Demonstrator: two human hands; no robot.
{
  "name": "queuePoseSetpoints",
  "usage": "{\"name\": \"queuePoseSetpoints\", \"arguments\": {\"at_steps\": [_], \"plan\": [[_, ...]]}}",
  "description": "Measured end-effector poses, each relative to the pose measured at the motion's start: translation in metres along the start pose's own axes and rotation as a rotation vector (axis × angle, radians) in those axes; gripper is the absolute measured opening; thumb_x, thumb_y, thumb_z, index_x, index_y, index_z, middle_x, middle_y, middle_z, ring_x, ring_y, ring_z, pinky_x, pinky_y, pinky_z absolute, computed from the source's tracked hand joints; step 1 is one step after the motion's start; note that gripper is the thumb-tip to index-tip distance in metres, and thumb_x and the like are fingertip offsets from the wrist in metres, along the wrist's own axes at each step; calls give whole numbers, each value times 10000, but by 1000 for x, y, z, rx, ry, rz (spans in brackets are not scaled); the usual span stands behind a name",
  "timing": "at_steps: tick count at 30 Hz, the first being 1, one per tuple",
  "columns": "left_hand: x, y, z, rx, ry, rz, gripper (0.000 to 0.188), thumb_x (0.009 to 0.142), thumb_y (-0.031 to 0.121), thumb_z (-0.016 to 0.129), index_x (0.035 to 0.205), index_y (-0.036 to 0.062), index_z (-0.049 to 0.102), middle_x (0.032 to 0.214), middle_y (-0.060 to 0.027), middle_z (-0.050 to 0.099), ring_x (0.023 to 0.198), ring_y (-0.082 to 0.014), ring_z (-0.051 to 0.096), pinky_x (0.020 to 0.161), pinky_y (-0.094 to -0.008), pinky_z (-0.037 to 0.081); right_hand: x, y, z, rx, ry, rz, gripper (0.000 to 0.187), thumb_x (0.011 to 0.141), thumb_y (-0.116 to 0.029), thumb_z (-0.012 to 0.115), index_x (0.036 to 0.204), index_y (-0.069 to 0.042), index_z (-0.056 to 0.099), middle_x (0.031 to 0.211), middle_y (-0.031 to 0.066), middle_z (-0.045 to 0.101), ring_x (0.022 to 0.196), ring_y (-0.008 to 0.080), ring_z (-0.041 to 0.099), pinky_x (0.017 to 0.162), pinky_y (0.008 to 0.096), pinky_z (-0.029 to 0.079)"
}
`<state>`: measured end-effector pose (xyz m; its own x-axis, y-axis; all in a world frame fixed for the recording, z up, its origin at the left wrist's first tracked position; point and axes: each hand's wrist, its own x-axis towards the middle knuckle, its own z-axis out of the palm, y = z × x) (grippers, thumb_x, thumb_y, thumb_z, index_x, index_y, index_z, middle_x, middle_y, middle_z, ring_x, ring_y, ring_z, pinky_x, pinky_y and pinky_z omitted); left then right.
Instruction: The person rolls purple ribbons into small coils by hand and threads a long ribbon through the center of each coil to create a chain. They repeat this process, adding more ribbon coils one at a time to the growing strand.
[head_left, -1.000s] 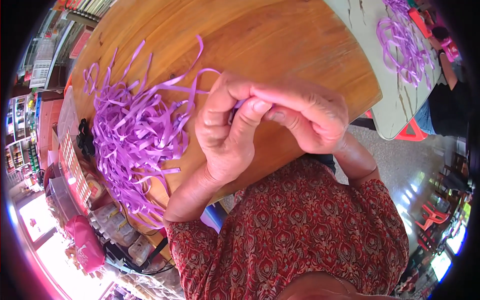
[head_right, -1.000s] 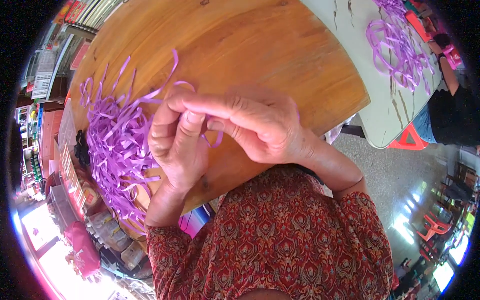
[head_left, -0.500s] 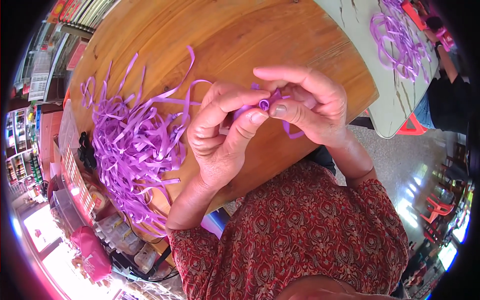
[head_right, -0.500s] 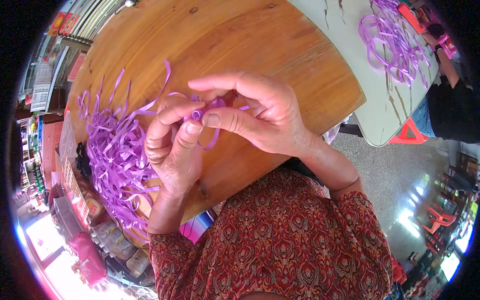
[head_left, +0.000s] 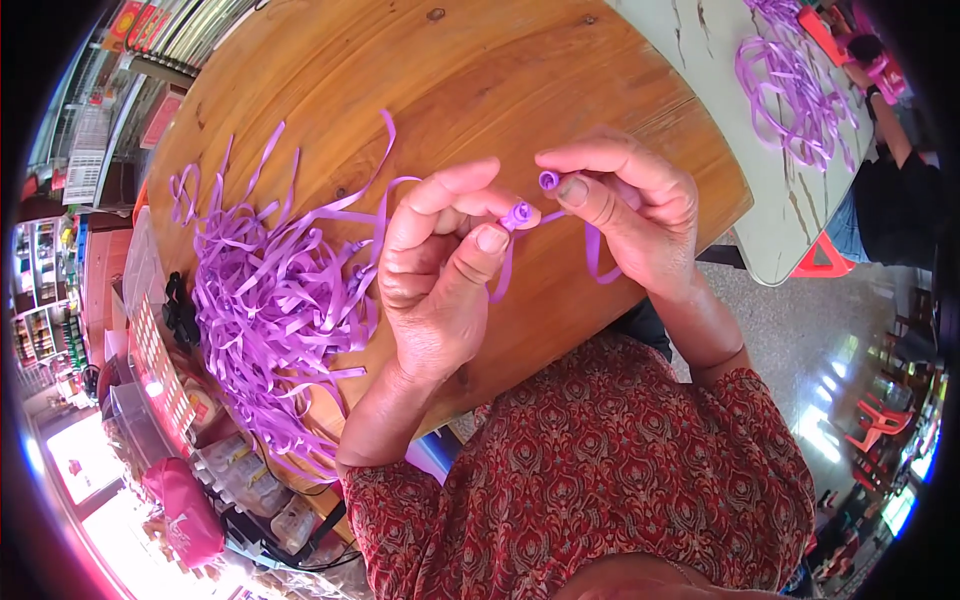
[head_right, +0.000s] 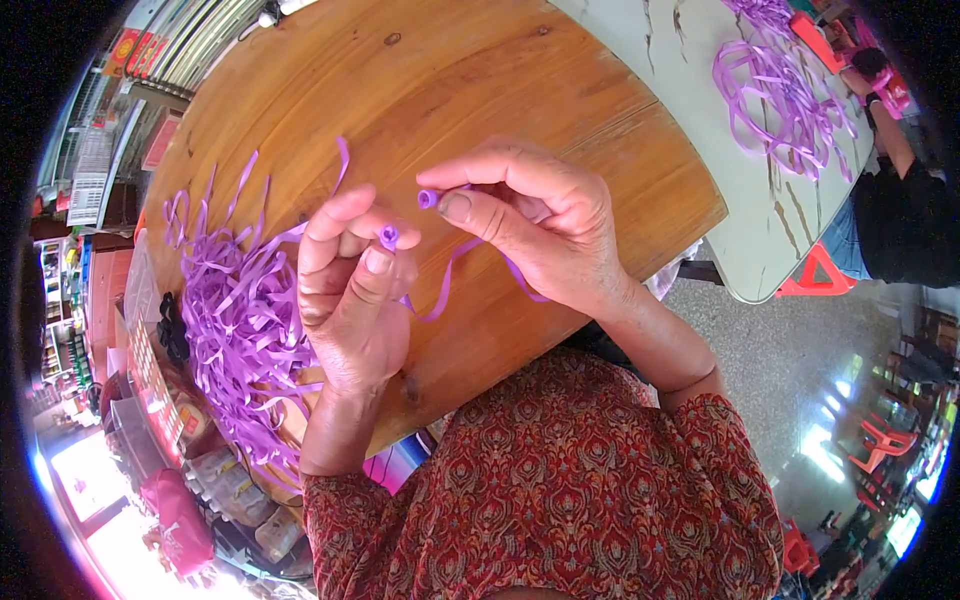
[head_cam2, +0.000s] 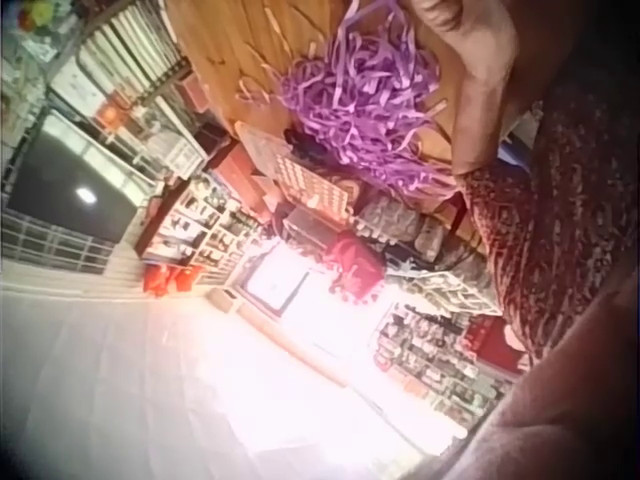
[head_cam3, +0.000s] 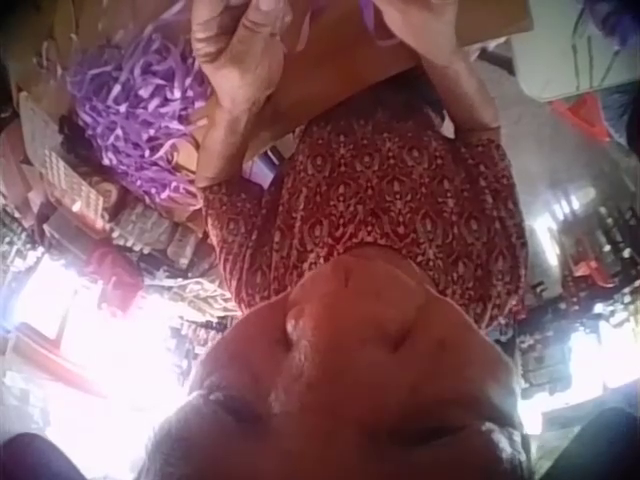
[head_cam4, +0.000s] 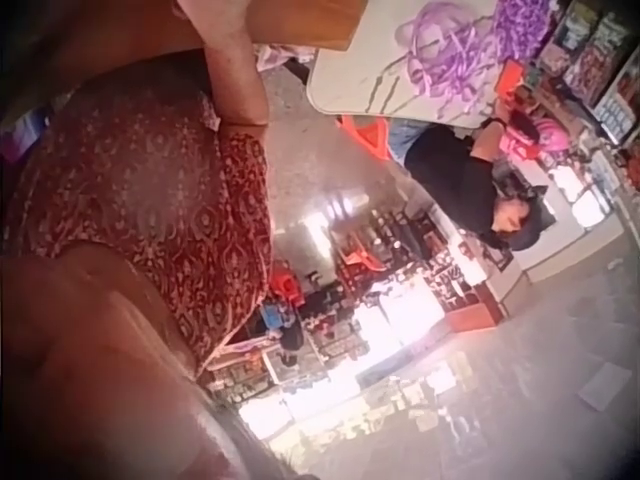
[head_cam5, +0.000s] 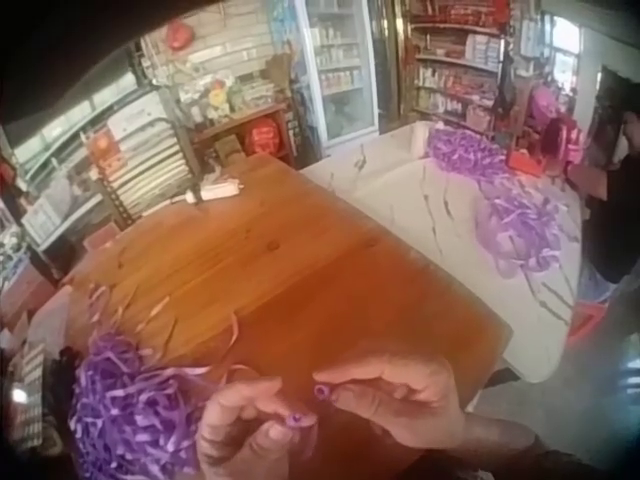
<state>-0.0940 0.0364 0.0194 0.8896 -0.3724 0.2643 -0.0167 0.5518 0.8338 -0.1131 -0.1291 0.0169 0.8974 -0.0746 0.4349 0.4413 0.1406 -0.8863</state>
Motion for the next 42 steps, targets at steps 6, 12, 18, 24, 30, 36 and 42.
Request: {"name": "queuePoseSetpoints", "arguments": {"at_steps": [6, 12, 18, 24, 30, 36, 42], "plan": [[-4, -3, 1, 26, 95, -68, 279, 825, -20, 619, 1098, 4, 569, 907, -35, 613, 694, -40, 523, 520, -151, 387, -2, -3, 0, -43, -42, 32, 188, 829, 26, 596, 1013, 21, 631, 863, 59, 589, 752, 96, 545, 631, 200, 428], [-4, -10, -3, 212, 43, 5, 192, 825, -24, 619, 1013, 14, 617, 879, -10, 585, 648, -27, 473, 491, -147, 349, 0, 2, 0, -152, -94, -61, 216, 791, 53, 627, 1003, 15, 638, 846, 59, 583, 714, 89, 528, 603, 194, 409], [-2, -6, -1, 254, 81, 33, 159, 833, -26, 608, 985, 16, 630, 846, -2, 546, 688, -42, 452, 583, -160, 362, -2, -1, 1, -125, -78, -26, 226, 779, 69, 630, 999, 20, 638, 852, 71, 575, 716, 93, 526, 604, 194, 412], [-1, -9, -3, 331, 68, 37, 147, 832, 4, 623, 977, 22, 637, 844, -8, 530, 738, -75, 449, 683, -192, 374, -1, -1, -3, -153, -70, -26, 211, 790, 59, 623, 997, 19, 639, 868, 75, 571, 723, 89, 522, 604, 190, 416], [0, -6, -3, 261, -1, -11, 125, 888, 92, 578, 964, 16, 643, 814, -12, 558, 735, -62, 466, 643, -199, 380, 3, -1, -8, -240, -104, -53, 179, 842, 24, 578, 1011, 14, 636, 874, 60, 573, 703, 63, 517, 522, 159, 371], [-3, -5, 3, 200, 77, -109, 231, 902, 108, 564, 1114, 15, 574, 720, 1, 566, 649, -45, 497, 620, -170, 380, 0, -4, 2, 74, -36, 123, 282, 856, 10, 575, 1138, 5, 565, 896, 56, 590, 714, 52, 541, 519, 151, 390], [-1, -4, 1, 261, -66, -67, 334, 863, -3, 582, 1193, 2, 527, 791, -23, 604, 713, -61, 558, 649, -178, 432, 5, 1, 7, 211, -14, 165, 359, 847, 21, 581, 1196, 23, 500, 864, 55, 596, 767, 80, 576, 647, 191, 469]]}}
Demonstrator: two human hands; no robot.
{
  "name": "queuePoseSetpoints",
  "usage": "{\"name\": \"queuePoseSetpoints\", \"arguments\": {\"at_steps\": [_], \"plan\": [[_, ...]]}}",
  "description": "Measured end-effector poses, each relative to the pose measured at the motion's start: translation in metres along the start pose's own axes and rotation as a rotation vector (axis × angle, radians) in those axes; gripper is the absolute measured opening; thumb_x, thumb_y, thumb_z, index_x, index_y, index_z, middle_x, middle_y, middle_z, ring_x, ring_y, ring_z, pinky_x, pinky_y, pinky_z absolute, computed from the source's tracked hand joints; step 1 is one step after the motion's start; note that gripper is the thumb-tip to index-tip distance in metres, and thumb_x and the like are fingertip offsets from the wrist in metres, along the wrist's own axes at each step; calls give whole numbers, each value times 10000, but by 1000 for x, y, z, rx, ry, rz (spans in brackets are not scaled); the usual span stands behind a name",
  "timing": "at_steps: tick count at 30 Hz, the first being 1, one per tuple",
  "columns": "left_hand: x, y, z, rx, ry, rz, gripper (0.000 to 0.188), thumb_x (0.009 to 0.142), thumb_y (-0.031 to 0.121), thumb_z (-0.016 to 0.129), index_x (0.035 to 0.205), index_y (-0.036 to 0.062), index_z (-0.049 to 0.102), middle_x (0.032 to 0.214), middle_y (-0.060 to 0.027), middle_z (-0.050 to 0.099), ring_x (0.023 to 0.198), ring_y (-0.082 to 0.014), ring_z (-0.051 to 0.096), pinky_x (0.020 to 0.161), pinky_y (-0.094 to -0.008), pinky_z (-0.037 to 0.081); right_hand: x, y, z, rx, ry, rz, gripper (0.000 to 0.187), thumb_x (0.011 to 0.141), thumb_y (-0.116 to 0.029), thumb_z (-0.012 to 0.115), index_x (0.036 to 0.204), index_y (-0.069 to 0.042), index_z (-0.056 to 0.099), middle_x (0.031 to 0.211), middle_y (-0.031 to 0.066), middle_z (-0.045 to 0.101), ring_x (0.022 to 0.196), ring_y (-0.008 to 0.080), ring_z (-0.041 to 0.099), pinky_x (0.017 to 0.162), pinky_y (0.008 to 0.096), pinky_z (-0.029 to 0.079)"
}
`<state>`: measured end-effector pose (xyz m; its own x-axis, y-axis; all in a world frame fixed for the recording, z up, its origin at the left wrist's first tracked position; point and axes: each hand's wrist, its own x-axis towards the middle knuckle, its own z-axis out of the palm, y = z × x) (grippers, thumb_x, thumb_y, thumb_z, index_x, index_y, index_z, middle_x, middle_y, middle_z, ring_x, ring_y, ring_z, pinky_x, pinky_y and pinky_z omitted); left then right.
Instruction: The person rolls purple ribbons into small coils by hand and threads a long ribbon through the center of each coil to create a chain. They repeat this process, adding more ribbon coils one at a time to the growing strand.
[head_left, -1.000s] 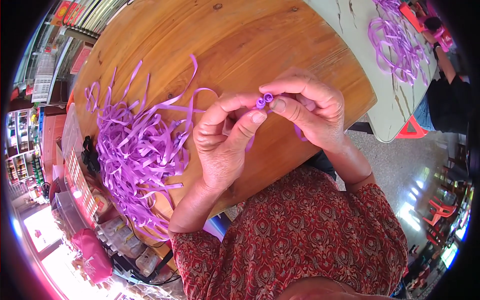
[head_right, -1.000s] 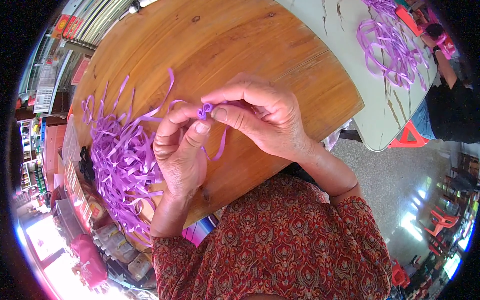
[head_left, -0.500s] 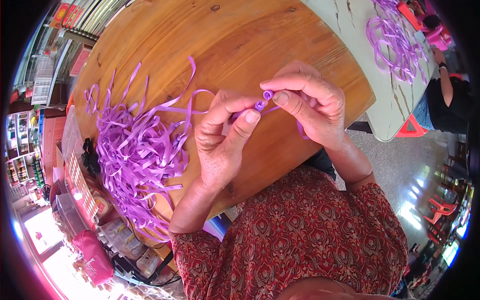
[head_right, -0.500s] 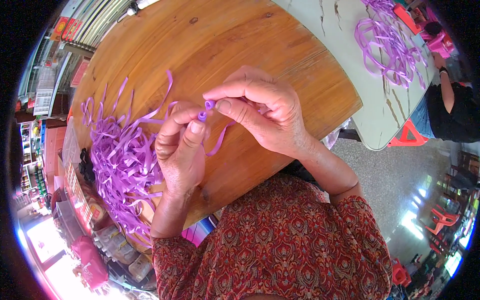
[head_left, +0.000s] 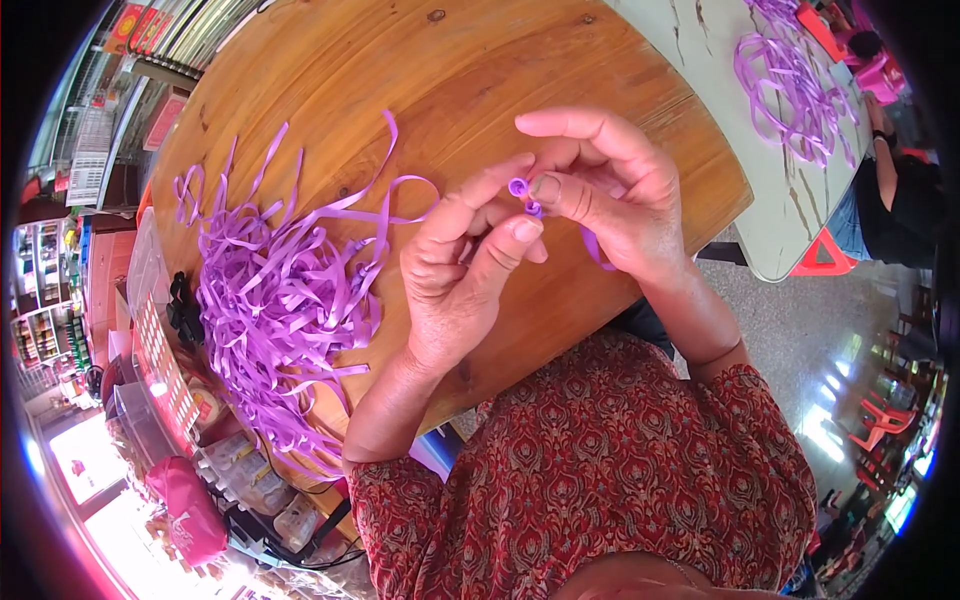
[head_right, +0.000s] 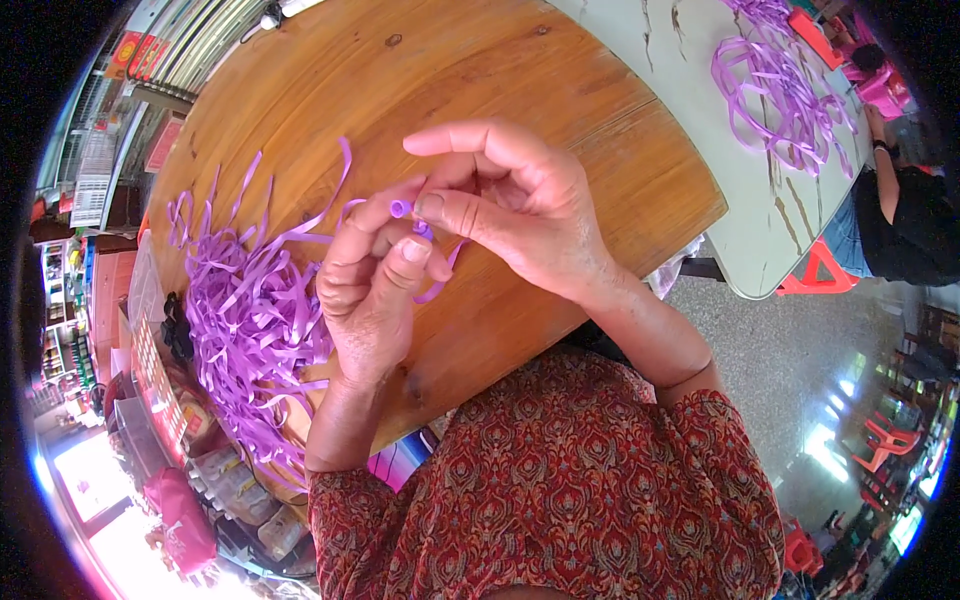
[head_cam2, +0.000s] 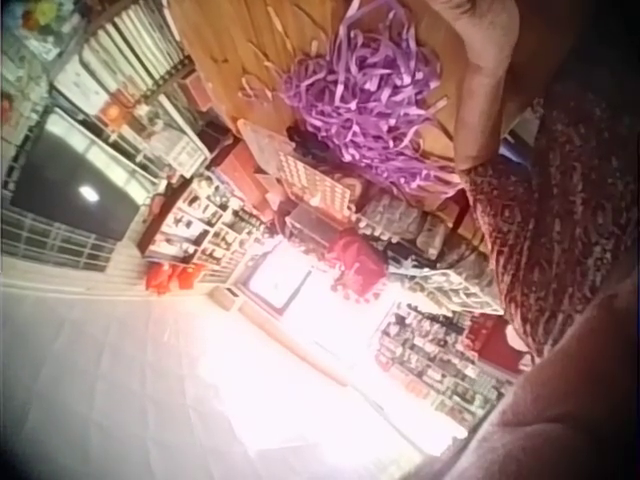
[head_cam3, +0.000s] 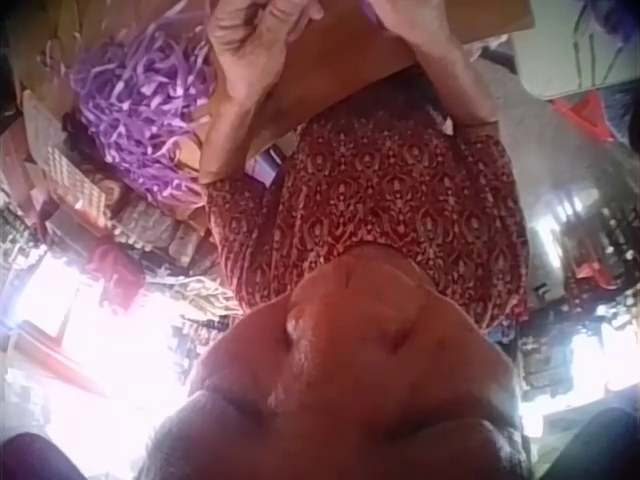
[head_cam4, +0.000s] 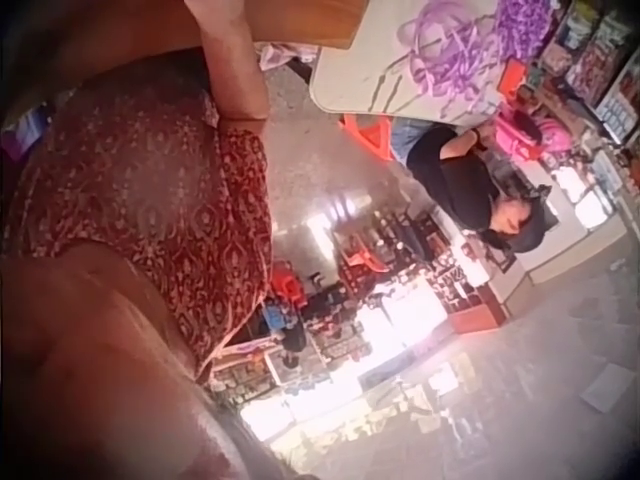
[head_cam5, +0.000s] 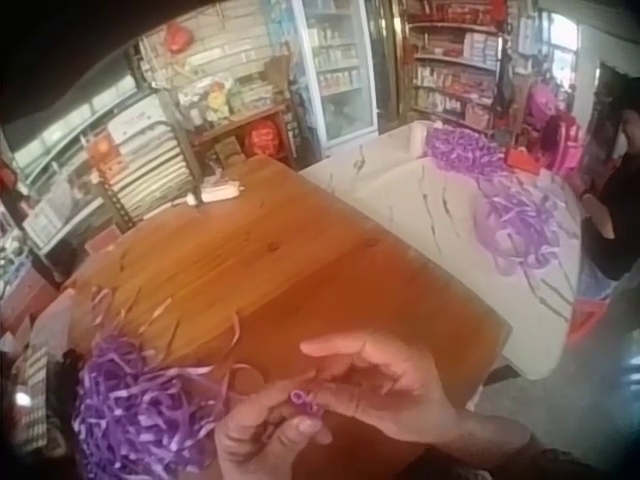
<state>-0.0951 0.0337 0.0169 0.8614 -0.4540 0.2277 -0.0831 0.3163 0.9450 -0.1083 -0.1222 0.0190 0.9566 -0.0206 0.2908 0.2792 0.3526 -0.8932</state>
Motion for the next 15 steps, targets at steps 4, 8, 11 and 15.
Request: {"name": "queuePoseSetpoints", "arguments": {"at_steps": [4, 8, 11, 15], "plan": [[1, 0, -4, 25, -4, 59, 348, 856, -25, 579, 1199, -2, 527, 847, -40, 621, 715, -71, 566, 668, -194, 458, 2, -7, -3, -15, -38, 118, 345, 851, 15, 577, 1188, 30, 503, 873, 60, 600, 794, 99, 580, 706, 212, 485], [1, -2, -4, -3, 8, 65, 303, 848, -32, 585, 1148, 4, 560, 883, -50, 628, 710, -75, 565, 638, -191, 466, 2, -1, -3, 41, -75, 114, 328, 863, -3, 569, 1183, 31, 507, 901, 74, 607, 821, 111, 586, 739, 222, 484], [0, -3, 0, -24, 85, 39, 268, 847, -23, 592, 1113, 10, 574, 855, -48, 629, 675, -63, 550, 578, -171, 431, 2, 4, -1, -6, -73, 81, 309, 871, -11, 561, 1173, 33, 516, 928, 86, 607, 843, 117, 587, 748, 234, 489], [-1, -1, 2, -128, 193, 35, 204, 850, 8, 605, 1053, 20, 585, 731, -34, 616, 552, -31, 476, 479, -152, 335, 0, 9, -4, -95, -94, 18, 278, 887, -21, 544, 1157, 42, 525, 959, 93, 601, 875, 124, 586, 754, 254, 504]]}}
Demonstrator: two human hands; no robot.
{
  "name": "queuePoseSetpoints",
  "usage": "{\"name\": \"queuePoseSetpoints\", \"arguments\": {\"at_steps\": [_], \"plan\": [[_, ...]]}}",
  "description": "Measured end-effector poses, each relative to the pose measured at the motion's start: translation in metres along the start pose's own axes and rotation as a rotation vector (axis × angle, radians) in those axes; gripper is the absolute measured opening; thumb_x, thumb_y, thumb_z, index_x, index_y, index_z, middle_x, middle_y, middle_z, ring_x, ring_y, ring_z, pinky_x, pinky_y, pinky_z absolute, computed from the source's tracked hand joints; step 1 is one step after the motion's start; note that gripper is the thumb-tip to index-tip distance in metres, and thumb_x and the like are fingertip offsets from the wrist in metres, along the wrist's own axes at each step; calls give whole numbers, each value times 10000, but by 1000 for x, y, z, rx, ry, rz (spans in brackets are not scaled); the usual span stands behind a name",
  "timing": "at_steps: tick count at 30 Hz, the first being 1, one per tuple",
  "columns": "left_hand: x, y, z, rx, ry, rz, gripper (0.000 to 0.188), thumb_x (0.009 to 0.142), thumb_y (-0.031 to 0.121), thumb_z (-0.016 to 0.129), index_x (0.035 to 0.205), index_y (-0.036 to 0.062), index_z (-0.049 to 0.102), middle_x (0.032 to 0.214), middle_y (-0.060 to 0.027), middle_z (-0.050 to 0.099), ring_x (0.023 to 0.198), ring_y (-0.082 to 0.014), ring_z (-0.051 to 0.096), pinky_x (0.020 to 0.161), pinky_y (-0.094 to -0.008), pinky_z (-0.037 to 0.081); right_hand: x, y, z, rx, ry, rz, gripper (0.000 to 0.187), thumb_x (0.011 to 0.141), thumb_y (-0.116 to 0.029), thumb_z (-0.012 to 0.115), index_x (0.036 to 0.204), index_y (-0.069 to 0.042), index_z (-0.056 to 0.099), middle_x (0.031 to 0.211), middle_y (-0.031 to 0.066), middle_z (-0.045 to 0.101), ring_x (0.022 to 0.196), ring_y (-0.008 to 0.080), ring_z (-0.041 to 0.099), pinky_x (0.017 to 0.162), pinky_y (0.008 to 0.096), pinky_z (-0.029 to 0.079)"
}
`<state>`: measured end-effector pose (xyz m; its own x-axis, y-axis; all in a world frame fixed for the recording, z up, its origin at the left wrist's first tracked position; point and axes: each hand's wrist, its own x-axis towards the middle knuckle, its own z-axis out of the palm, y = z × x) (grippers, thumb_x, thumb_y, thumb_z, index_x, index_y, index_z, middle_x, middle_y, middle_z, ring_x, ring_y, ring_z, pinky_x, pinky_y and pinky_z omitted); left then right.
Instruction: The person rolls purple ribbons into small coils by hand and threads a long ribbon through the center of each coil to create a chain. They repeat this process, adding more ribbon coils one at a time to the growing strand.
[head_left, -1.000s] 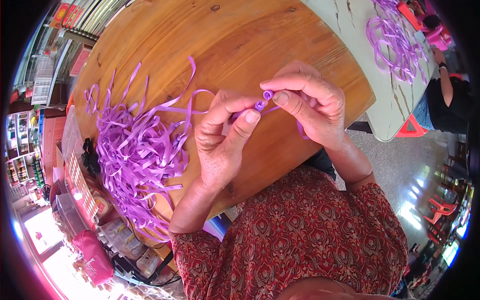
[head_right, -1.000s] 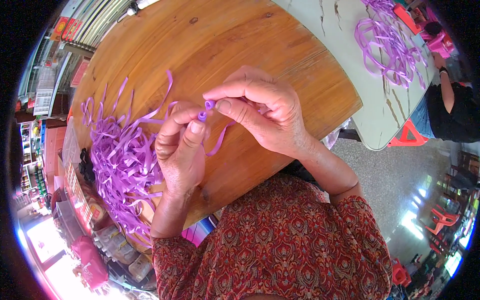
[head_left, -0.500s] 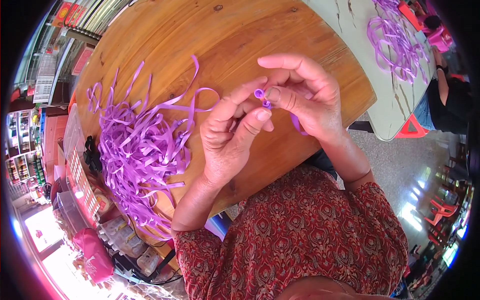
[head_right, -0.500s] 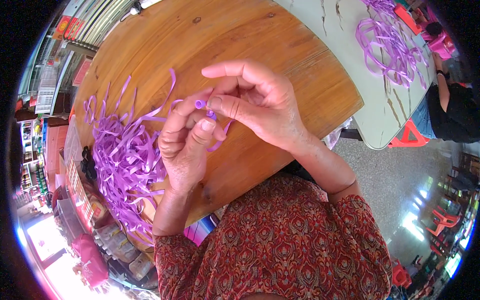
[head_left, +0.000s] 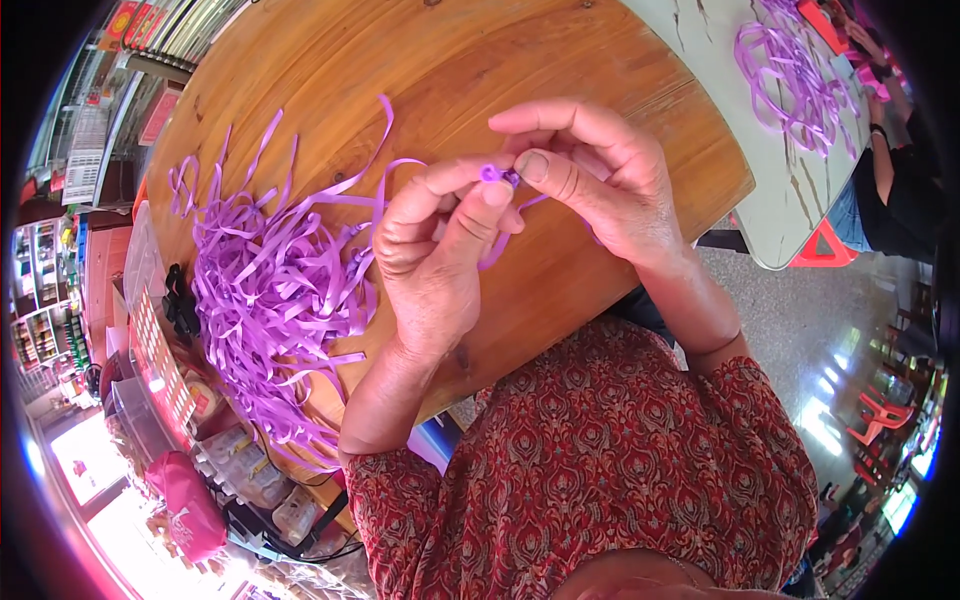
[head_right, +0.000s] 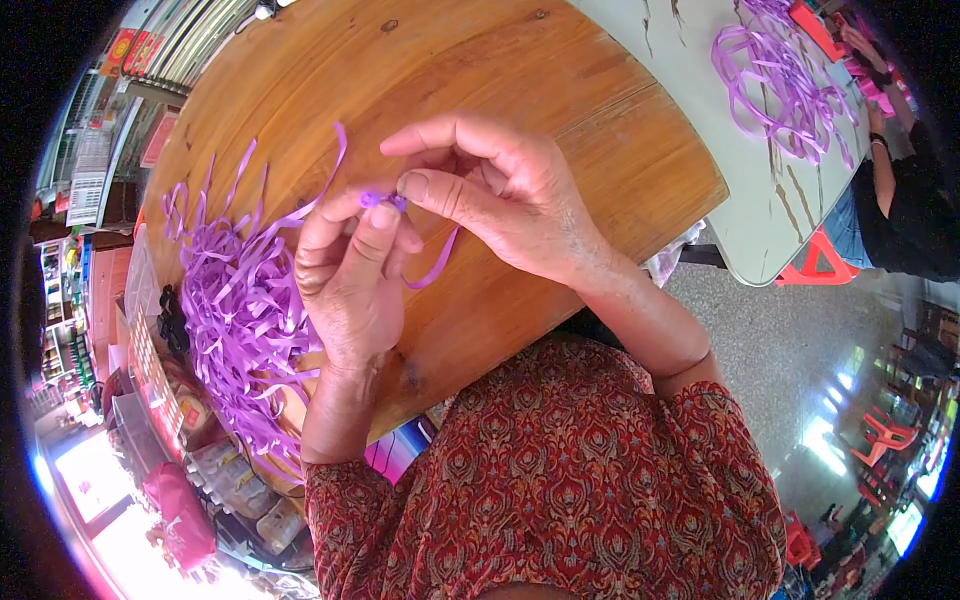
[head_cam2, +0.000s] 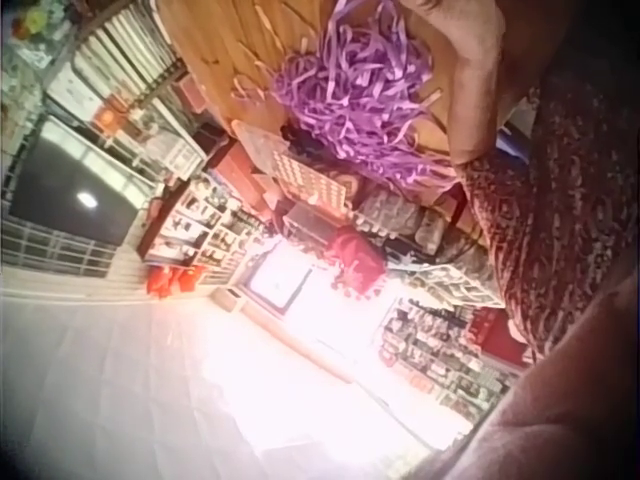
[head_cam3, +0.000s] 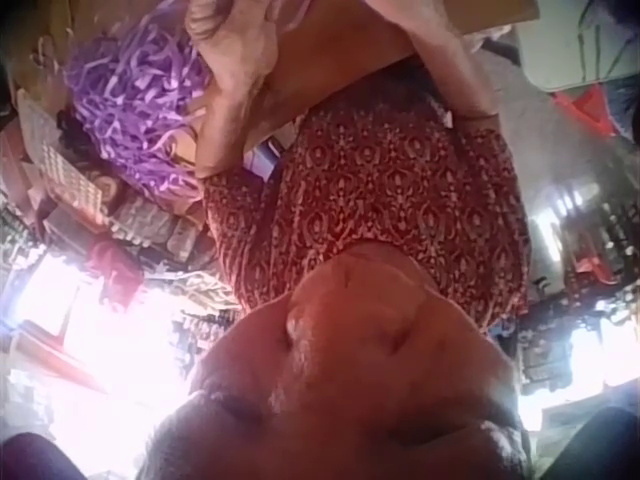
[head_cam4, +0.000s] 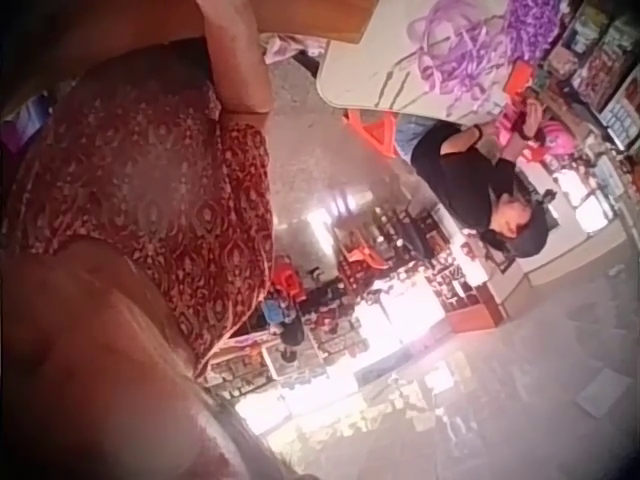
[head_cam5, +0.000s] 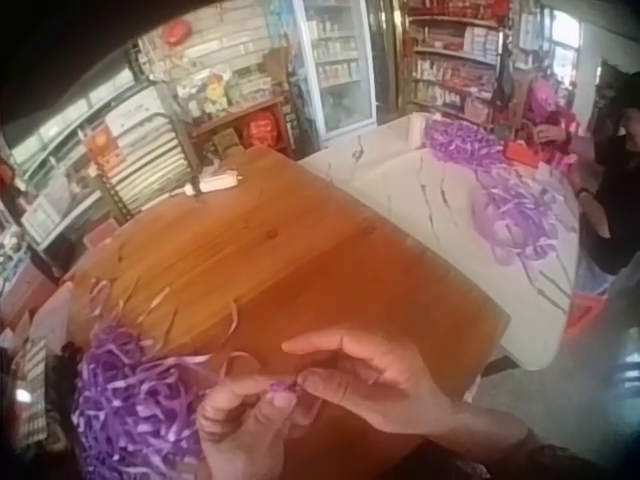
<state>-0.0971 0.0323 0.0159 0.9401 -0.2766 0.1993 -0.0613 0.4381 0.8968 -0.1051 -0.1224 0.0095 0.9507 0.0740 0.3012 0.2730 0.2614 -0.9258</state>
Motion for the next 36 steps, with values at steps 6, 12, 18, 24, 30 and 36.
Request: {"name": "queuePoseSetpoints", "arguments": {"at_steps": [6, 12, 18, 24, 30, 36], "plan": [[3, 1, 1, 59, 32, -116, 145, 865, 29, 595, 1009, 33, 587, 665, -28, 596, 505, -20, 428, 447, -157, 299, 3, -1, 3, -20, 27, 27, 260, 877, -8, 556, 1134, 26, 547, 978, 88, 596, 879, 122, 581, 747, 242, 505], [7, 2, 1, -153, 193, -98, 111, 864, 29, 592, 974, 45, 593, 762, -32, 623, 577, -51, 521, 442, -160, 307, 1, -1, -5, -828, 158, -551, 216, 820, 15, 618, 1036, 27, 605, 965, 108, 585, 847, 125, 580, 714, 216, 491], [3, -4, -3, -142, 111, -39, 103, 868, 40, 589, 971, 51, 598, 810, -37, 637, 625, -57, 553, 438, -164, 316, -4, 5, 11, -332, 58, -198, 154, 818, -1, 626, 966, 41, 628, 964, 104, 575, 863, 142, 566, 687, 235, 473], [2, 0, -2, -156, 65, -53, 92, 865, 24, 583, 954, 40, 601, 897, -60, 631, 693, -81, 571, 528, -180, 415, -8, 6, 20, -103, 122, -89, 164, 836, -5, 608, 992, 40, 623, 966, 96, 576, 861, 134, 569, 730, 245, 472], [22, 19, -20, 101, 134, 332, 105, 844, -24, 567, 938, 18, 584, 1022, -146, 603, 943, -223, 578, 867, -343, 455, -4, -5, -5, -68, 285, -187, 174, 892, -32, 495, 1009, 46, 597, 1032, 176, 612, 920, 213, 602, 841, 336, 475], [17, 60, -25, -13, -31, 231, 126, 899, 82, 531, 973, -15, 561, 938, -156, 610, 786, -186, 588, 701, -341, 502, 0, -28, -22, 167, 179, -277, 164, 871, 18, 521, 1028, 56, 550, 964, 211, 625, 895, 261, 635, 806, 384, 529]]}}
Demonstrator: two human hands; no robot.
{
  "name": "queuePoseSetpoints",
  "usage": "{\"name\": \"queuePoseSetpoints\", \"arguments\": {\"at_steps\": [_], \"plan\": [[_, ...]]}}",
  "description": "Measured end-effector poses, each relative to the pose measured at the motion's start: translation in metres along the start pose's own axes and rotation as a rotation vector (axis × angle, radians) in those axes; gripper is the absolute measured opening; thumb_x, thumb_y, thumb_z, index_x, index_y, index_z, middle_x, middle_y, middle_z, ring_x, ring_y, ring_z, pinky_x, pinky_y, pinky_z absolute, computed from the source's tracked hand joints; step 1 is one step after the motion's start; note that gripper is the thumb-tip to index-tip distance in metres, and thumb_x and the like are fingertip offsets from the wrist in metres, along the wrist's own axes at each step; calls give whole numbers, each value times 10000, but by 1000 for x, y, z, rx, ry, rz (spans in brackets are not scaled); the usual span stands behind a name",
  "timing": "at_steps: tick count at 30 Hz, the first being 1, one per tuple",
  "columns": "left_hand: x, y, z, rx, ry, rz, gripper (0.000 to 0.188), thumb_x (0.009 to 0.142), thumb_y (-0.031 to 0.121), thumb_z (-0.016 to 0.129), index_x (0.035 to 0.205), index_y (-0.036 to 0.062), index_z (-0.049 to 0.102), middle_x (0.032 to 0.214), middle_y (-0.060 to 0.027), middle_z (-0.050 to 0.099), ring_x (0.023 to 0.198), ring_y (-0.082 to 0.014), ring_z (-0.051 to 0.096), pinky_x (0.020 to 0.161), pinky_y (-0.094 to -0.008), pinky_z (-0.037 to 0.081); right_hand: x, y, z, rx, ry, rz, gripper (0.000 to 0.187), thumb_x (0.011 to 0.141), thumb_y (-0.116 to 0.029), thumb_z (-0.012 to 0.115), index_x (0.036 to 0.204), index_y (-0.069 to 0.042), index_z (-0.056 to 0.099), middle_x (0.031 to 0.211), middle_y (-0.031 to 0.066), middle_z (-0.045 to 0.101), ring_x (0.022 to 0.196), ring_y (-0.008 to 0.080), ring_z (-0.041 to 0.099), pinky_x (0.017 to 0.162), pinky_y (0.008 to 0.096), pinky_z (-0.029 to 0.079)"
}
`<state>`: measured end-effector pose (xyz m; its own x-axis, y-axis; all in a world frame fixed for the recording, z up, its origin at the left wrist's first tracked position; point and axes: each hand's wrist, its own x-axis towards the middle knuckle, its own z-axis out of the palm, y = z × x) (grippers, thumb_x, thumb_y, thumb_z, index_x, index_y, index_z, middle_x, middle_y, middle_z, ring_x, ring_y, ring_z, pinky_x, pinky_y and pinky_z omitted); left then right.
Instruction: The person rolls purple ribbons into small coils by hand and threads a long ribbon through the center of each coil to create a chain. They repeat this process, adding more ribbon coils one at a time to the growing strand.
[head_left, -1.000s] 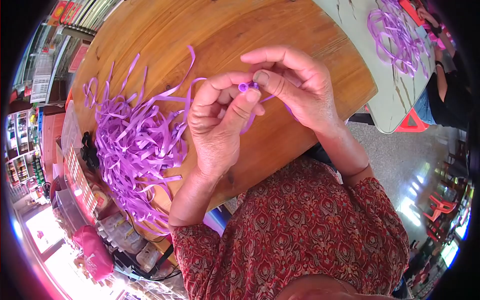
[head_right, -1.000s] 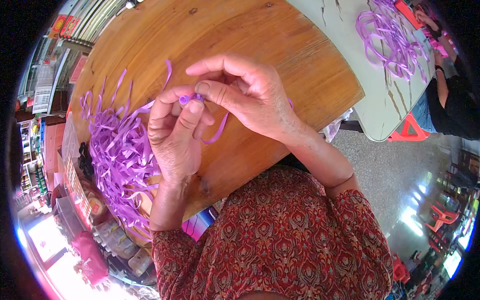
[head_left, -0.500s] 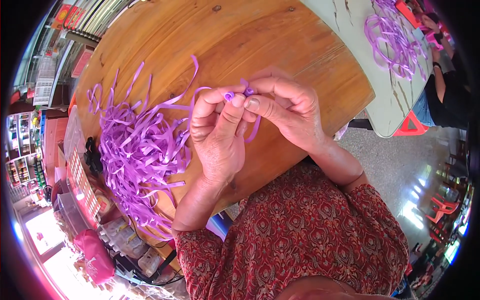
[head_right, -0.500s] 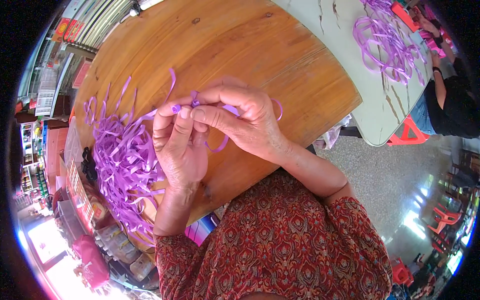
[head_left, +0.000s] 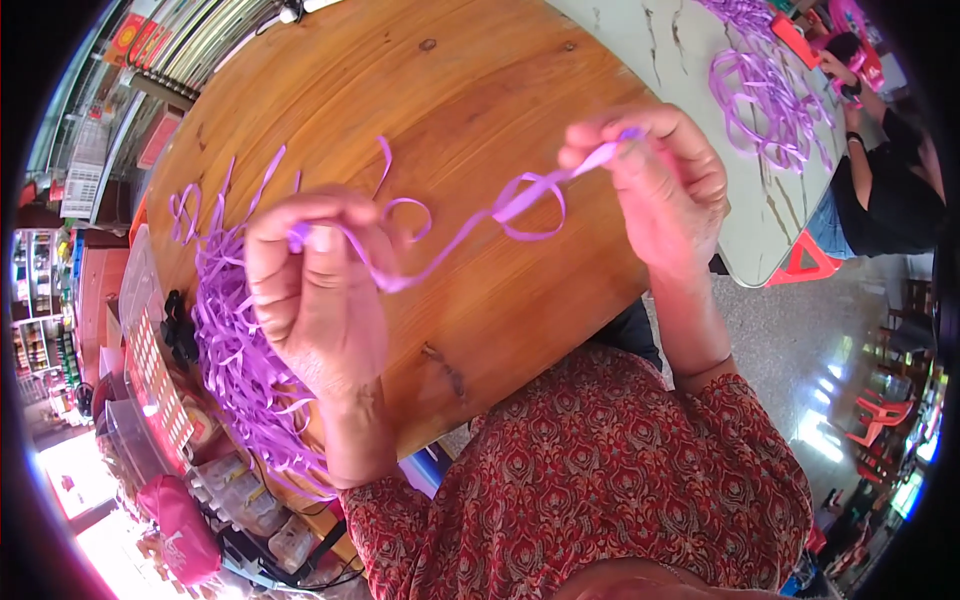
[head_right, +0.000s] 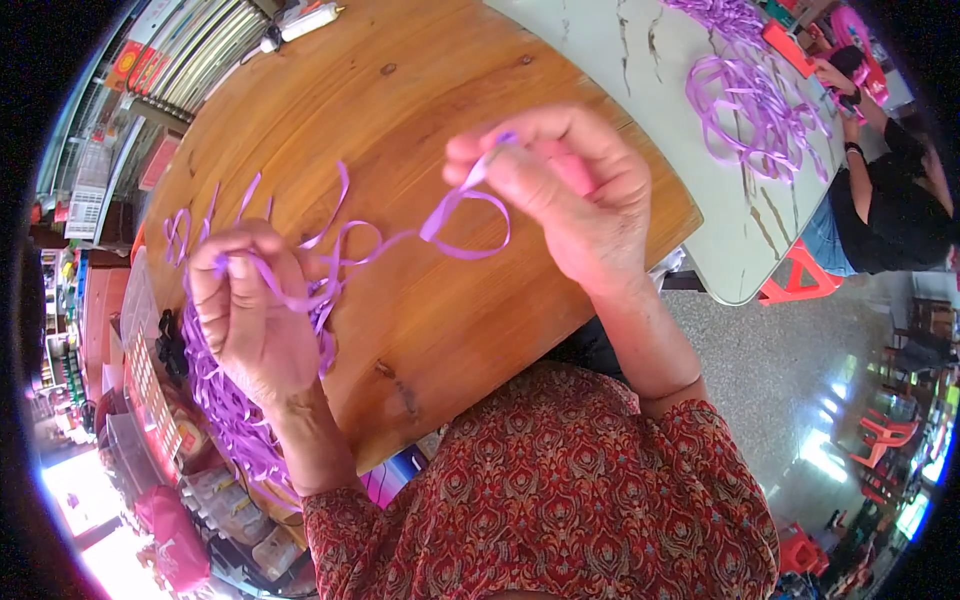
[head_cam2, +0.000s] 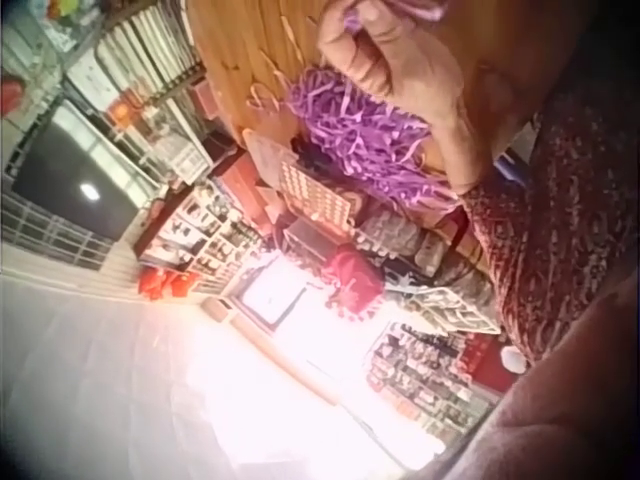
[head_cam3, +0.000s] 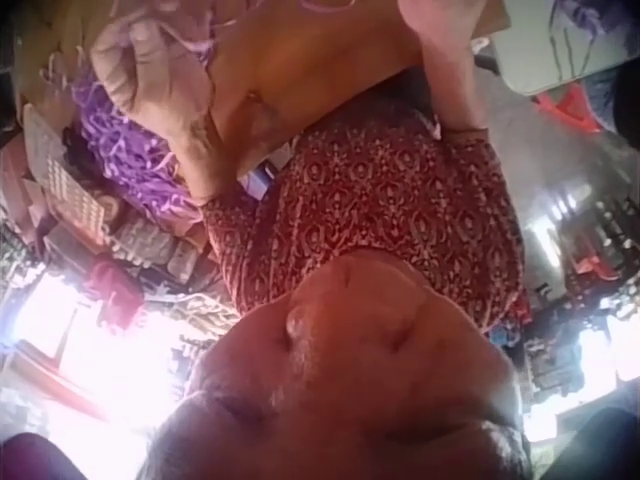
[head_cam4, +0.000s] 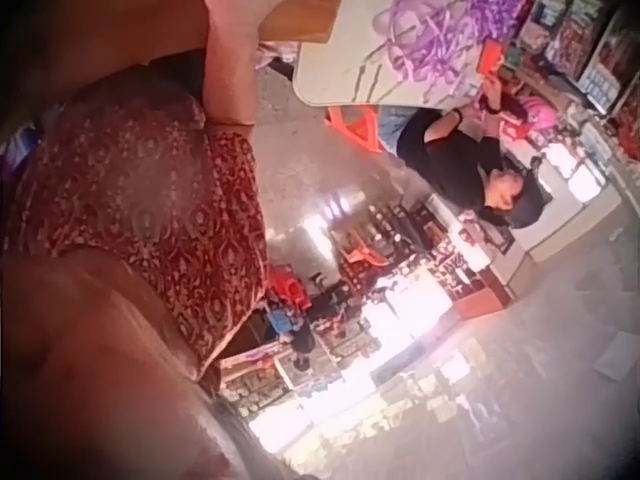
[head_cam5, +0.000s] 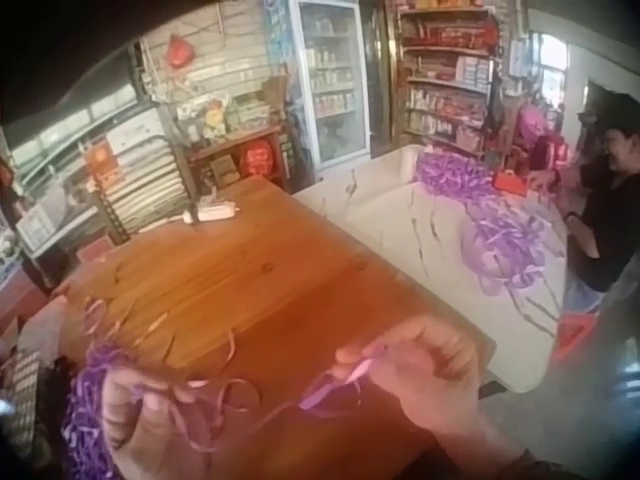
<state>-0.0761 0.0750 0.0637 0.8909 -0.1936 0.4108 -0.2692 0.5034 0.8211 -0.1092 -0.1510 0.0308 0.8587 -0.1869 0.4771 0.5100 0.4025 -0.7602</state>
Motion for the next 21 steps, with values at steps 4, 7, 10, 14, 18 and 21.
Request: {"name": "queuePoseSetpoints", "arguments": {"at_steps": [4, 7, 10, 14, 18, 21], "plan": [[-12, -15, 3, 53, -54, -225, 162, 900, 116, 549, 1000, -7, 584, 932, -143, 621, 732, -155, 573, 644, -319, 490, -7, -3, 12, -126, -85, 61, 180, 826, 75, 568, 1002, 46, 551, 937, 192, 629, 831, 228, 648, 734, 340, 555], [-18, -21, 10, -70, 51, -329, 164, 915, 121, 527, 1024, 14, 591, 969, -150, 626, 761, -168, 595, 701, -332, 519, -11, -7, 21, -210, -53, 109, 190, 781, 72, 649, 956, 50, 578, 808, 92, 621, 770, 147, 639, 660, 255, 533], [-10, -17, 10, -80, -21, -306, 201, 918, 160, 514, 1031, 8, 581, 969, -138, 619, 825, -212, 600, 759, -395, 525, -9, -10, 17, -401, -118, 107, 220, 770, 75, 649, 981, 44, 596, 825, 110, 632, 740, 136, 635, 616, 233, 521], [-9, -15, 12, -248, 2, -416, 177, 930, 126, 500, 1046, 11, 569, 924, -129, 622, 647, -132, 558, 646, -285, 503, -5, -10, 22, -637, -171, -48, 254, 737, 62, 685, 984, 41, 628, 807, 89, 631, 714, 103, 620, 588, 202, 486], [-12, -19, 5, -234, 12, -483, 175, 934, 135, 505, 1022, 6, 583, 883, -75, 613, 559, -52, 416, 520, -205, 356, -8, -5, 24, -642, -190, -54, 279, 717, 57, 699, 988, 16, 646, 790, 75, 624, 666, 88, 592, 557, 192, 449], [-14, -23, 10, -116, 82, -496, 160, 921, 127, 532, 1012, 9, 591, 873, -48, 612, 572, -30, 386, 507, -189, 314, -7, -3, 23, -647, -198, -69, 276, 721, 63, 692, 987, 6, 648, 808, 80, 619, 665, 93, 583, 557, 194, 440]]}}
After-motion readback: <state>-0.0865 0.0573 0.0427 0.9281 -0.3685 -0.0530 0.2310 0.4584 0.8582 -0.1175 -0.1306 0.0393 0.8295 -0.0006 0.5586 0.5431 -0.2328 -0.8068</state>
